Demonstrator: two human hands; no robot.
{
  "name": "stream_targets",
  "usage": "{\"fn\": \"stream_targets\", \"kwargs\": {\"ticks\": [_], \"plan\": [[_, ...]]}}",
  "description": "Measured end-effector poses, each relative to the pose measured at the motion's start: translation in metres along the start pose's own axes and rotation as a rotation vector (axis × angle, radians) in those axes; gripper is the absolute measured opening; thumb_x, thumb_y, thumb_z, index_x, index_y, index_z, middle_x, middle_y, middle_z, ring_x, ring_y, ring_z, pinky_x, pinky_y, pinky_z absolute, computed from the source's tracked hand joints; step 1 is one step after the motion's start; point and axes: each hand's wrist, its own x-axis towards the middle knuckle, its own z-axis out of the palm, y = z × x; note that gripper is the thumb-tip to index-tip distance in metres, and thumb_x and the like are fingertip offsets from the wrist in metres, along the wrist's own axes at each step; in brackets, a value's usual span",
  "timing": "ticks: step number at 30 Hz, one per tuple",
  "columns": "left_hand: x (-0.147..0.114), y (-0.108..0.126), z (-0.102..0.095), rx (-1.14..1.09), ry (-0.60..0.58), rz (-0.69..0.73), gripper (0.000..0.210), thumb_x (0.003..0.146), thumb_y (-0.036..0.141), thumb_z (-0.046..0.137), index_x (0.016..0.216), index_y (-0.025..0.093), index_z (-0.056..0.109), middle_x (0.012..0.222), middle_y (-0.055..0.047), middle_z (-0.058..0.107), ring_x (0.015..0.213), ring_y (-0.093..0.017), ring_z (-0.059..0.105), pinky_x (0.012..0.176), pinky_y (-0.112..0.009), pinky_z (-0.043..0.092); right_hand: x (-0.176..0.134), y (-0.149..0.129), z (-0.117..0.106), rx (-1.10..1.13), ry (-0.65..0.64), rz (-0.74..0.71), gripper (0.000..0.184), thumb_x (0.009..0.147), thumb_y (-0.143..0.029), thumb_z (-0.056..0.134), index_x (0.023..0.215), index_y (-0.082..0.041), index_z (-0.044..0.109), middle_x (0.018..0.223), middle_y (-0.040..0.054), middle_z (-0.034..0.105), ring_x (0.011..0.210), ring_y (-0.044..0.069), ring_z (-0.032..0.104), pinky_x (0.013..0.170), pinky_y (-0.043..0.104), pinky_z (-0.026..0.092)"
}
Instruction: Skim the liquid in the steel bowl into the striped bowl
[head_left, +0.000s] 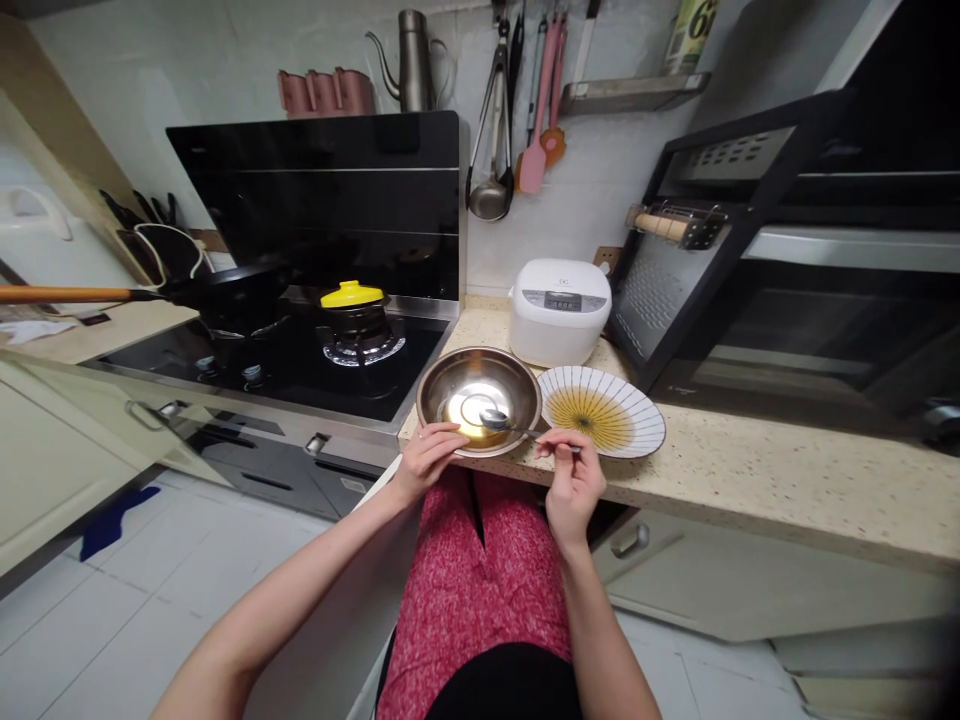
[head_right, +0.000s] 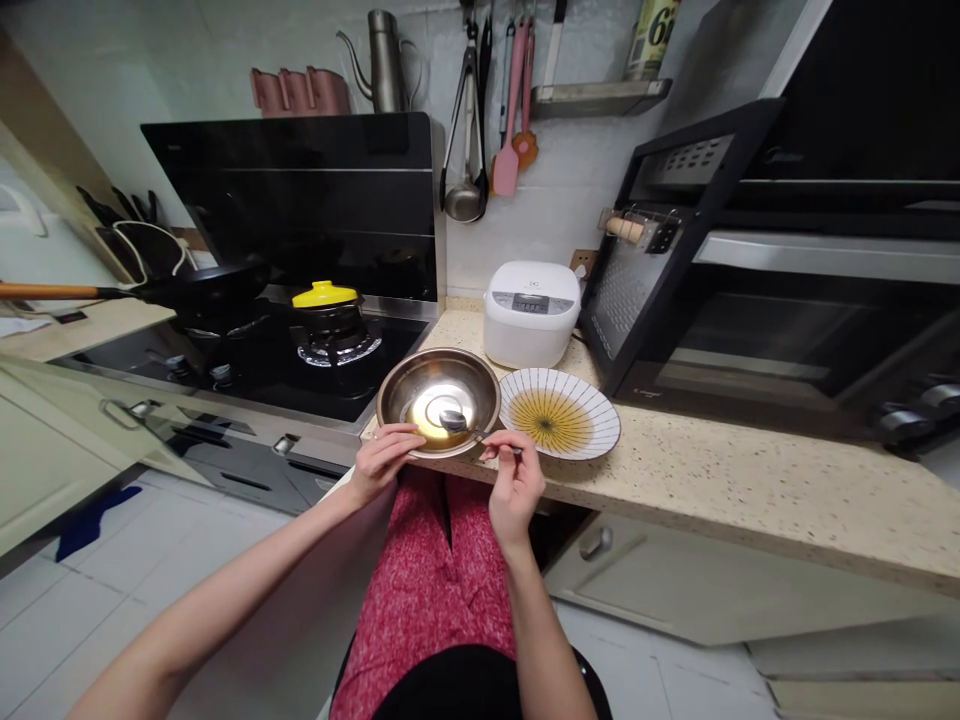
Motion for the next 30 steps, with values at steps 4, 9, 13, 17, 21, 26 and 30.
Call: {"fn": "stream_targets", "kwargs": {"ticks": [4,9,13,17,21,26,30], "plan": [[0.000,0.001,-0.001,-0.002,-0.011,-0.006,0.025,0.103,0.020,0.057,0.124,0.019,0.071,0.103,-0.009,0.079,0.113,-0.024,0.071,0.093,-0.039,0.059,-0.004,0.008,0.006,0.029,-0.081,0.051,0.022,0.101,-0.037,0.057,0.089,-0.021,0.065,0.083,0.0006,0.065,0.064,0.011,0.060,0.063,0.026,0.051],[0.000,0.002,-0.001,-0.008,-0.014,-0.016,0.025,0.104,0.021,0.057,0.125,0.018,0.071,0.103,-0.009,0.079,0.114,-0.024,0.070,0.094,-0.039,0.058,-0.006,0.013,0.007,0.027,-0.106,0.095,0.023,0.101,-0.039,0.057,0.088,-0.022,0.065,0.082,0.0001,0.065,0.064,0.011,0.059,0.063,0.025,0.051],[0.000,0.002,-0.001,-0.005,-0.007,-0.014,0.025,0.103,0.019,0.057,0.124,0.018,0.071,0.103,-0.010,0.079,0.113,-0.024,0.070,0.094,-0.039,0.059,-0.006,0.016,0.008,0.021,-0.111,0.124,0.024,0.100,-0.041,0.058,0.087,-0.022,0.065,0.081,0.0001,0.065,0.064,0.011,0.059,0.063,0.025,0.051],[0.001,0.002,-0.001,-0.016,-0.006,-0.005,0.025,0.103,0.020,0.057,0.125,0.018,0.071,0.103,-0.010,0.079,0.113,-0.024,0.070,0.093,-0.040,0.059,-0.006,0.018,0.009,0.035,-0.106,0.157,0.025,0.098,-0.043,0.060,0.086,-0.022,0.066,0.080,0.0001,0.066,0.064,0.012,0.059,0.063,0.025,0.051],[0.000,0.001,0.000,-0.019,-0.002,-0.003,0.026,0.103,0.021,0.058,0.126,0.018,0.071,0.103,-0.009,0.079,0.113,-0.024,0.070,0.093,-0.039,0.059,-0.006,0.023,0.009,0.065,-0.092,0.194,0.027,0.098,-0.044,0.060,0.087,-0.021,0.066,0.081,0.0004,0.066,0.063,0.011,0.060,0.063,0.025,0.052],[0.001,0.000,0.000,-0.013,0.002,0.011,0.027,0.104,0.020,0.056,0.127,0.018,0.070,0.103,-0.009,0.079,0.113,-0.024,0.070,0.094,-0.039,0.059,-0.006,0.031,0.007,0.149,-0.047,0.233,0.026,0.098,-0.045,0.061,0.089,-0.020,0.064,0.083,0.0000,0.066,0.063,0.011,0.060,0.063,0.025,0.051],[0.000,0.000,0.000,0.007,-0.007,0.010,0.025,0.104,0.021,0.057,0.125,0.018,0.070,0.103,-0.009,0.079,0.112,-0.024,0.070,0.092,-0.039,0.059,-0.005,0.030,0.007,0.192,-0.003,0.244,0.026,0.097,-0.045,0.062,0.089,-0.020,0.064,0.083,0.0001,0.066,0.063,0.010,0.060,0.062,0.025,0.050]]}}
